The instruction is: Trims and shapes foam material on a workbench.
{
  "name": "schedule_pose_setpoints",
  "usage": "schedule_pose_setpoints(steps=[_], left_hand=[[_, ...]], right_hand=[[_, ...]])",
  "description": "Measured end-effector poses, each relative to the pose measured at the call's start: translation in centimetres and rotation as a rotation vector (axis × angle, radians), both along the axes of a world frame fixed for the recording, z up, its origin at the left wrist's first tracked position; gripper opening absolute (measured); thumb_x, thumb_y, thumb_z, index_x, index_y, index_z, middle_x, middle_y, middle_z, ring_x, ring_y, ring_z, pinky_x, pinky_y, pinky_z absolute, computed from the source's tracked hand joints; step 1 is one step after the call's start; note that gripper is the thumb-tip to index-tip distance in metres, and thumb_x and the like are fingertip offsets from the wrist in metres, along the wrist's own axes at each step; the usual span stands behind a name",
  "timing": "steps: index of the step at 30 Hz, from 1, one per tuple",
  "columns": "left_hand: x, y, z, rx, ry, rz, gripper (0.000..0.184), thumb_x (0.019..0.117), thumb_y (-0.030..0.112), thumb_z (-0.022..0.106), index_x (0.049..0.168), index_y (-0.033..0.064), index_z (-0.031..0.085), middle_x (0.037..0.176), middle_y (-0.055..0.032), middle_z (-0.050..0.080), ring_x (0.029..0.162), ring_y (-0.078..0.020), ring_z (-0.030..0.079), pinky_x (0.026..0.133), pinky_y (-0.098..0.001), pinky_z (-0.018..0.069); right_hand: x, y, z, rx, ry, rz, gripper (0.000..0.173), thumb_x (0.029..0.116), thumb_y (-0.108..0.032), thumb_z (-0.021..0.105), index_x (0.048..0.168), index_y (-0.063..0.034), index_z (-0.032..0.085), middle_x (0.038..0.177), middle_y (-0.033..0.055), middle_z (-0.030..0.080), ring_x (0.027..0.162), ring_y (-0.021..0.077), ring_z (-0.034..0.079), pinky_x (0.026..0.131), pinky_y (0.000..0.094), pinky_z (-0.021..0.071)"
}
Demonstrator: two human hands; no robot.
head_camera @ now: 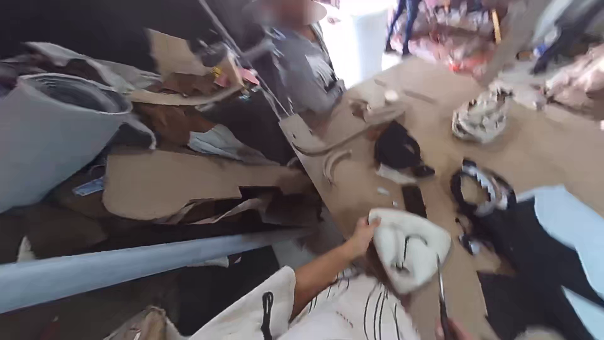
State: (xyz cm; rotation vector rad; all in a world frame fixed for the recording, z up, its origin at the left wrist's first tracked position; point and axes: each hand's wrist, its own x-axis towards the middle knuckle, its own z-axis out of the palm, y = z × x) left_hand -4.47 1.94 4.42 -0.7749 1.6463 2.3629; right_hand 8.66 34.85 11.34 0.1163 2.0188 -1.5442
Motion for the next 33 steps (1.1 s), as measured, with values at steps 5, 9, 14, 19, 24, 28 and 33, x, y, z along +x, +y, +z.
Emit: schedule_pose_setpoints(steps=[5, 9, 14, 19, 24, 28, 33], left_hand=[[-0.7, -1.7, 2.1, -0.209, 0.046, -0.174, 0.046, 0.1052, 0.041, 0.057, 0.135, 0.0066, 0.059, 0.119, -0.0131, 0.072, 0.105, -0.0245, 0.072, 0.092, -0.0475, 0.061], [-1.5, -3.4, 6.2, -0.309, 0.106, -0.269, 0.051, 0.102, 0.056, 0.054, 0.137, 0.0191, 0.06, 0.117, -0.006, 0.072, 0.101, -0.02, 0.073, 0.088, -0.0449, 0.0625], [-1.7, -3.6, 9.3, -0.226, 0.096, -0.275, 0.045, 0.1036, 0.049, 0.056, 0.135, 0.017, 0.061, 0.116, -0.0061, 0.072, 0.101, -0.0189, 0.072, 0.088, -0.0427, 0.0618], [-2.7, -3.3, 10.0, -0.131, 0.064, -0.287, 0.038, 0.1069, 0.038, 0.053, 0.131, 0.0097, 0.062, 0.113, -0.0078, 0.073, 0.102, -0.0197, 0.072, 0.09, -0.0424, 0.0617], [-3.7, -2.9, 10.5, -0.152, 0.016, -0.345, 0.041, 0.1041, 0.046, 0.056, 0.13, 0.0163, 0.063, 0.114, -0.0041, 0.073, 0.101, -0.0164, 0.072, 0.089, -0.0394, 0.0613], [-4.7, -2.6, 10.4, -0.166, 0.028, -0.362, 0.039, 0.1068, 0.039, 0.053, 0.131, 0.0099, 0.062, 0.112, -0.0077, 0.073, 0.1, -0.019, 0.072, 0.088, -0.0417, 0.0616], [-5.1, -2.7, 10.1, -0.167, 0.033, -0.358, 0.036, 0.1076, 0.036, 0.052, 0.129, 0.0083, 0.063, 0.11, -0.0093, 0.073, 0.099, -0.02, 0.072, 0.088, -0.0421, 0.0606]], right_hand=[[-0.6, -0.7, 0.2, -0.101, -0.094, 0.084, 0.029, 0.0964, -0.032, 0.071, 0.108, -0.0065, 0.066, 0.086, 0.0015, 0.068, 0.071, 0.0114, 0.064, 0.065, 0.0312, 0.0576], [-1.7, -1.3, 0.1, -0.162, -0.167, 0.073, 0.047, 0.0859, -0.057, 0.076, 0.1, -0.0122, 0.067, 0.078, -0.0054, 0.064, 0.065, 0.0064, 0.06, 0.06, 0.0269, 0.0538], [-2.5, -2.4, -0.1, -0.227, -0.211, 0.067, 0.048, 0.0879, -0.059, 0.074, 0.096, -0.0127, 0.067, 0.072, -0.005, 0.06, 0.062, 0.0072, 0.057, 0.058, 0.0271, 0.0515], [-3.0, -2.7, 0.6, -0.282, -0.232, 0.06, 0.041, 0.0907, -0.052, 0.074, 0.097, -0.0116, 0.067, 0.072, -0.0049, 0.061, 0.059, 0.0061, 0.056, 0.055, 0.0236, 0.0491], [-3.4, -2.4, 1.3, -0.218, -0.212, 0.044, 0.039, 0.0889, -0.048, 0.078, 0.097, -0.0116, 0.068, 0.074, -0.0038, 0.064, 0.059, 0.0062, 0.058, 0.052, 0.0227, 0.049], [-2.8, -2.2, 2.5, -0.177, -0.207, 0.033, 0.043, 0.0869, -0.054, 0.077, 0.09, -0.0127, 0.066, 0.069, -0.0042, 0.061, 0.057, 0.0067, 0.057, 0.051, 0.0251, 0.0489], [-2.1, -2.3, 3.6, -0.148, -0.277, -0.005, 0.045, 0.0847, -0.057, 0.077, 0.087, -0.013, 0.067, 0.066, -0.0028, 0.059, 0.053, 0.0071, 0.054, 0.047, 0.0243, 0.0451]])
